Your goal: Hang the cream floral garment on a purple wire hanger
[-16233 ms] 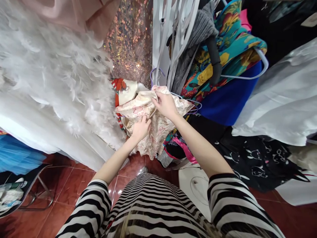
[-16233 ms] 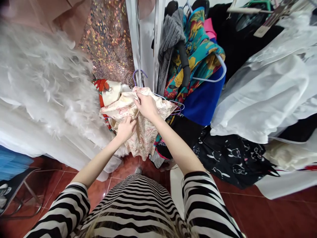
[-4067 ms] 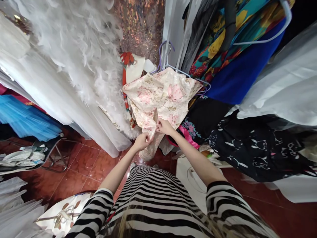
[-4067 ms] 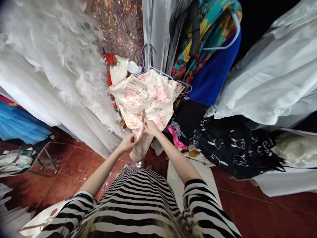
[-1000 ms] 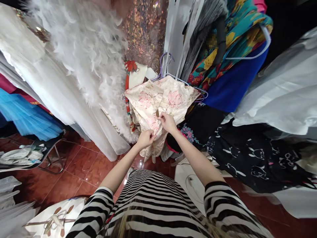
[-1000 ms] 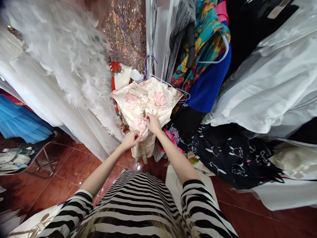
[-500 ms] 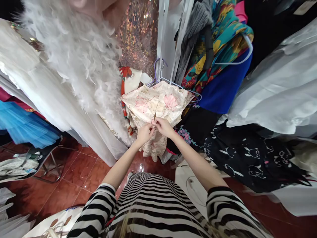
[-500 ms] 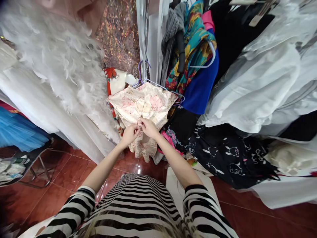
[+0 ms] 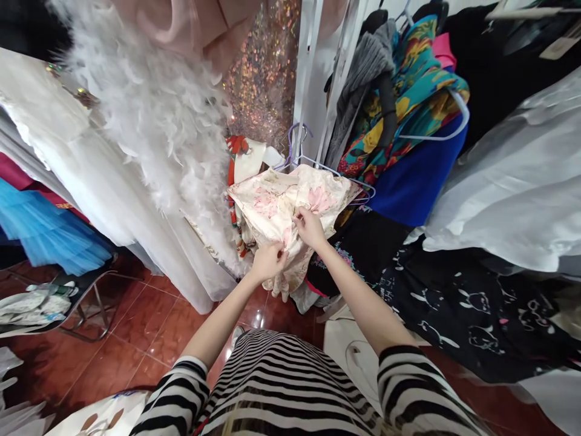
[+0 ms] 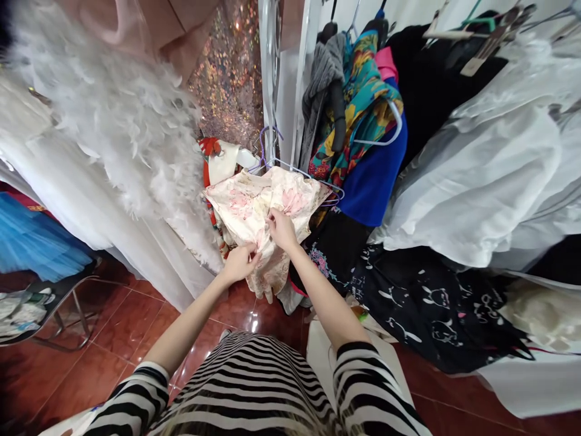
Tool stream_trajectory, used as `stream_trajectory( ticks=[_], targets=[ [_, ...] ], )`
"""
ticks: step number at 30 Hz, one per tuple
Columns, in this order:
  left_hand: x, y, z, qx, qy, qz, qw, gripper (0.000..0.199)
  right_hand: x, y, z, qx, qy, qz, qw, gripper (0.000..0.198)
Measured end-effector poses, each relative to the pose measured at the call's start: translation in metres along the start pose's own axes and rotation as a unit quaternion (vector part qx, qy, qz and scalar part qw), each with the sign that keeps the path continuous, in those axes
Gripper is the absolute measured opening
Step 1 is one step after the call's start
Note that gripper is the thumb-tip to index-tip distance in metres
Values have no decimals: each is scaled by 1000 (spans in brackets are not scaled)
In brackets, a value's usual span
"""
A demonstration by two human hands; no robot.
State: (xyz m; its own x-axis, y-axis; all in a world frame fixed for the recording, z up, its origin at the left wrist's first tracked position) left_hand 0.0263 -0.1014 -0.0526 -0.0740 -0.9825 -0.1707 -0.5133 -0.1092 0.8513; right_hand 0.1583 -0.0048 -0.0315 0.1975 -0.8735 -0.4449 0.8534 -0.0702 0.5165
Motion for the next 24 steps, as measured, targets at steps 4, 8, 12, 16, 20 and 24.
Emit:
stream_trajectory(
  ticks=[4,8,12,16,20,24],
  targets=[
    [-21,11,-1,18,16,-53,998,11,5,3,9,-16,27,19,999,20],
    [-46,10,-8,37,14,-47,998,12,12,4,13,-10,43,24,999,19],
    [-53,5,-14,38,7,-40,998,19,12,6,15,15,30,7,999,19],
    [-49,4,-14,40,8,-41,998,20,3,5,15,35,18,-7,999,19],
    [-44,5,-11,38,21,-41,998,26,-7,3,15,49,10,-10,999,18],
    [-38,7,-9,31,34,-34,998,28,-19,4,16,55,7,-16,998,17]
  ],
)
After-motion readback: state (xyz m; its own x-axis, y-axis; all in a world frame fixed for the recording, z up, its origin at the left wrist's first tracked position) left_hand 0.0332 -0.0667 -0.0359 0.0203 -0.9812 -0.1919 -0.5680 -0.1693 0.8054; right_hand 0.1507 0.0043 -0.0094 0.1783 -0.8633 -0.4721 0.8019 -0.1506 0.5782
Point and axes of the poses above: each hand's wrist, its own x-axis away from the middle knuckle, its own y-axis out of the back of the hand, z = x × y, the point moved 3 cm from there along -x, towards the middle knuckle, and after that the axes turned 6 degrees about -z, right-handed, at the moved point
